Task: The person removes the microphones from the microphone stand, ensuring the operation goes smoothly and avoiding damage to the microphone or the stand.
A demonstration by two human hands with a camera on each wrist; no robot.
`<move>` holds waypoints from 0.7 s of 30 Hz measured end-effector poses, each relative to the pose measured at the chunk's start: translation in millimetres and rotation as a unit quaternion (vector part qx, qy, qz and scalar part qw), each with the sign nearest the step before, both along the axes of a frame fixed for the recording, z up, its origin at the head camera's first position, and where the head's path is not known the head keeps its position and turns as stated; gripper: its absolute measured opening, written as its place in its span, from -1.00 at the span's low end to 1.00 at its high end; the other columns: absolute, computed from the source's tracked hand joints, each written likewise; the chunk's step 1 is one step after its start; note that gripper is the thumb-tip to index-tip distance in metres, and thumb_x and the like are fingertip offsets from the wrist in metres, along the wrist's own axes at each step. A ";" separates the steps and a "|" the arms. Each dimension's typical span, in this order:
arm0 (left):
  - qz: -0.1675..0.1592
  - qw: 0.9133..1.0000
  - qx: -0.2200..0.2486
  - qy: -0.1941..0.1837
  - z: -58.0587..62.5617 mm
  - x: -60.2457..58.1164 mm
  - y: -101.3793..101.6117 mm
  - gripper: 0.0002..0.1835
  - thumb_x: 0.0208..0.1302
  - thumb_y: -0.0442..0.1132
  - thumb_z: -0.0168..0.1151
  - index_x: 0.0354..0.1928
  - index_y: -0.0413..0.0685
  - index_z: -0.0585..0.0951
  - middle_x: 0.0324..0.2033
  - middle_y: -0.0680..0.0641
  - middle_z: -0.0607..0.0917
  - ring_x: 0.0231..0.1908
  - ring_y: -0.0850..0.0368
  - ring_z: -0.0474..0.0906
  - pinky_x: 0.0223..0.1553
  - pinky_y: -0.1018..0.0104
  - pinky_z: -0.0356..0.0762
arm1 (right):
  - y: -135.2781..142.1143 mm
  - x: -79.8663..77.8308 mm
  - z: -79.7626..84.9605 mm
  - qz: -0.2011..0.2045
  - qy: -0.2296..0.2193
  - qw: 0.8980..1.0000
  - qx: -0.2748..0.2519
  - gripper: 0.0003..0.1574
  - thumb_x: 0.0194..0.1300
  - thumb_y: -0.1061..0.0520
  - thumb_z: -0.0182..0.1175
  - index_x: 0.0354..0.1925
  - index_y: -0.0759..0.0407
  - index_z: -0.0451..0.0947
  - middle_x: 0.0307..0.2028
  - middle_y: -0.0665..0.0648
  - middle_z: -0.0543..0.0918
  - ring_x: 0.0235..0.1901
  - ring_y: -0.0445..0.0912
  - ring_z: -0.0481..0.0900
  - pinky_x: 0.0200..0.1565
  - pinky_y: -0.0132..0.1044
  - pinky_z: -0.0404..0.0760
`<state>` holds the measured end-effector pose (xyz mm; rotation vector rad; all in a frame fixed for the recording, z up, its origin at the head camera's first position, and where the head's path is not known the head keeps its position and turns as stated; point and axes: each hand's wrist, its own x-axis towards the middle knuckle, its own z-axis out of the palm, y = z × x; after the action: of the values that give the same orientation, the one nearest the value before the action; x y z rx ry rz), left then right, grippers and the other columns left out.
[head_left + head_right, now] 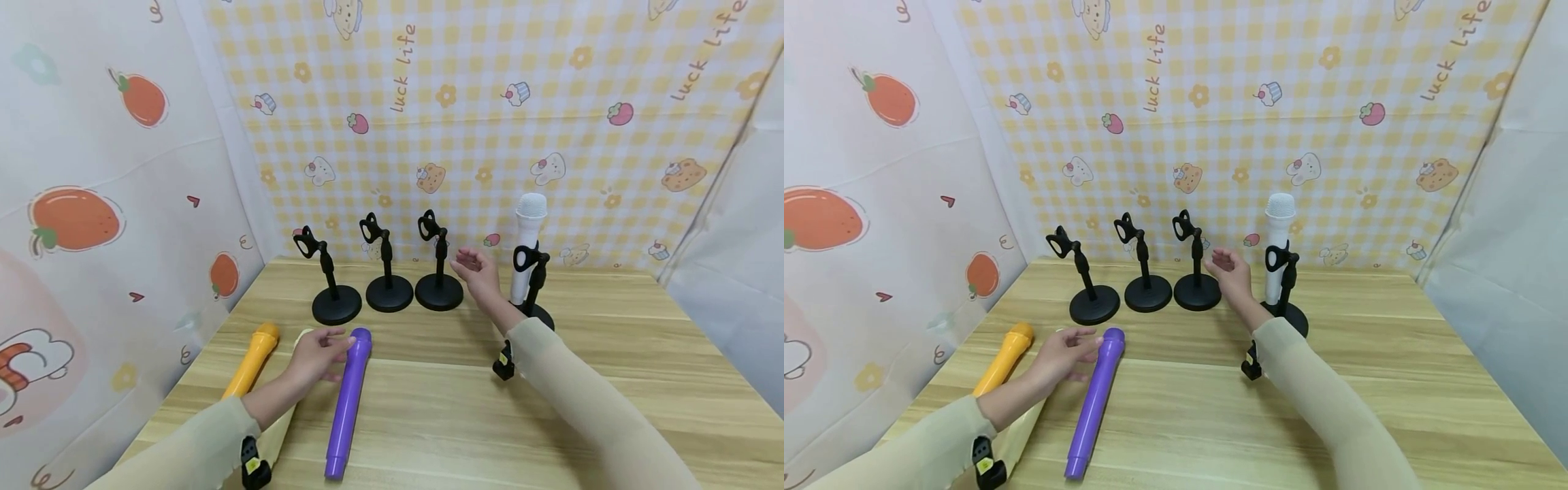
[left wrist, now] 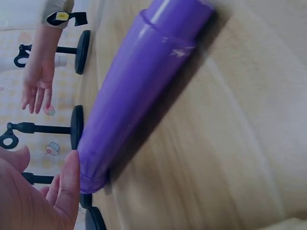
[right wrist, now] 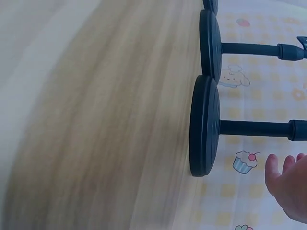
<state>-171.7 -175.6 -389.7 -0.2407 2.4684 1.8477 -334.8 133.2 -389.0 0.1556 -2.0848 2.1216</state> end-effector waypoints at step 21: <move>-0.054 0.995 0.062 0.063 31.2 -32.1 40.9 -0.49 0.26 -0.11 0.35 0.20 -0.12 0.53 -0.13 -0.18 0.67 -0.14 -0.15 0.65 -0.36 0.09 0.69 | 21.3 41.5 -5.1 0.056 -0.035 0.998 -0.022 -0.51 0.36 0.20 0.22 0.20 0.25 0.38 0.13 0.16 0.49 0.13 -0.10 0.46 0.17 -0.11 0.46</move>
<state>-203.8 -134.8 -358.5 0.0159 2.3770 2.0183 -293.3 154.5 -394.0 0.2012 -2.1137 2.2668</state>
